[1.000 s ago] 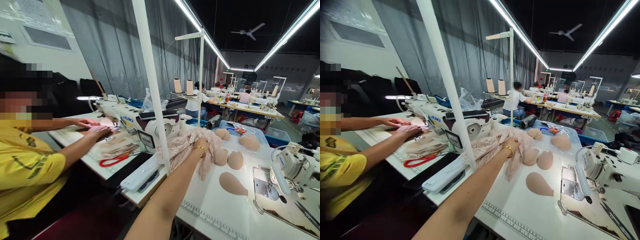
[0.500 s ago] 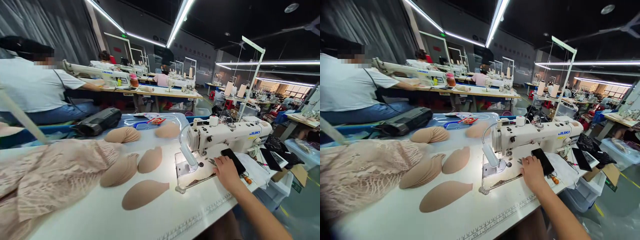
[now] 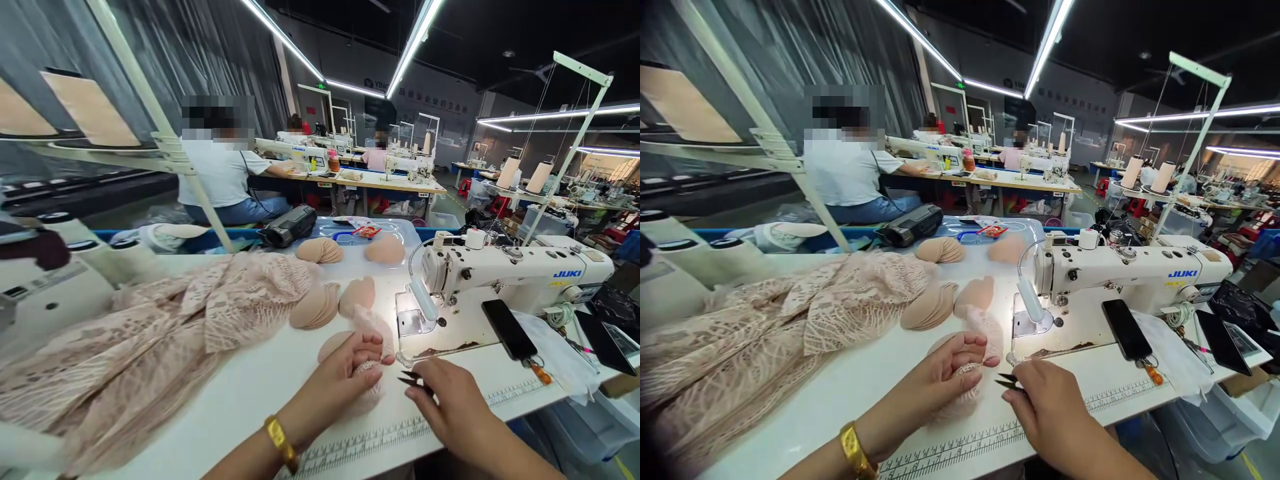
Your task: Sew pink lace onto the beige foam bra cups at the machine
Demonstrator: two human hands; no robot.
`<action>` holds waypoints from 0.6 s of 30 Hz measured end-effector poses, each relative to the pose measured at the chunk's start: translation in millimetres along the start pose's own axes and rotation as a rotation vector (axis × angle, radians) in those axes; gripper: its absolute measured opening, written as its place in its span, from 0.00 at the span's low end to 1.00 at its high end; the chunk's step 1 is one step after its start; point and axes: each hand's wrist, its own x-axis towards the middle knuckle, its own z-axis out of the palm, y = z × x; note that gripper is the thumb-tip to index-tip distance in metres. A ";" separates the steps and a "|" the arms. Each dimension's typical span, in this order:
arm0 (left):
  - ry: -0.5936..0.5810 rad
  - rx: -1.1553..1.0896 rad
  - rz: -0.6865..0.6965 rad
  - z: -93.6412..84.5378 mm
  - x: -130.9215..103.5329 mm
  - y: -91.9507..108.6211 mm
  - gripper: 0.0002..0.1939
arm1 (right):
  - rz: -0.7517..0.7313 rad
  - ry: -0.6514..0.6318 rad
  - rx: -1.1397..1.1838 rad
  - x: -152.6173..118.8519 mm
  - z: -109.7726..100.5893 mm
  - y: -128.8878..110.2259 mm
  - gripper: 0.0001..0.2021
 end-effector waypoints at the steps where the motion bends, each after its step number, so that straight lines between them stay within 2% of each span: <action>1: -0.013 -0.014 0.006 2.5 -0.5 -0.4 0.30 | -0.034 0.023 -0.084 3.0 3.1 -4.2 0.01; 4: -0.016 -0.069 0.019 5.2 0.1 -7.3 0.32 | -0.093 0.102 -0.286 12.0 12.0 -8.3 0.04; 8: 0.006 -0.115 0.025 5.7 1.0 -19.9 0.34 | -0.145 0.221 -0.354 19.2 21.0 -10.2 0.06; 12: 0.045 -0.086 -0.030 10.8 -0.4 -14.1 0.34 | -0.164 0.343 -0.395 22.7 28.2 -16.6 0.10; 16: -0.006 -0.078 -0.071 18.1 -2.6 -2.6 0.34 | -0.144 0.303 -0.339 18.5 29.4 -20.3 0.11; 18: -0.040 -0.036 -0.067 9.4 -7.0 2.5 0.32 | -0.110 0.248 -0.298 10.2 26.8 -13.3 0.13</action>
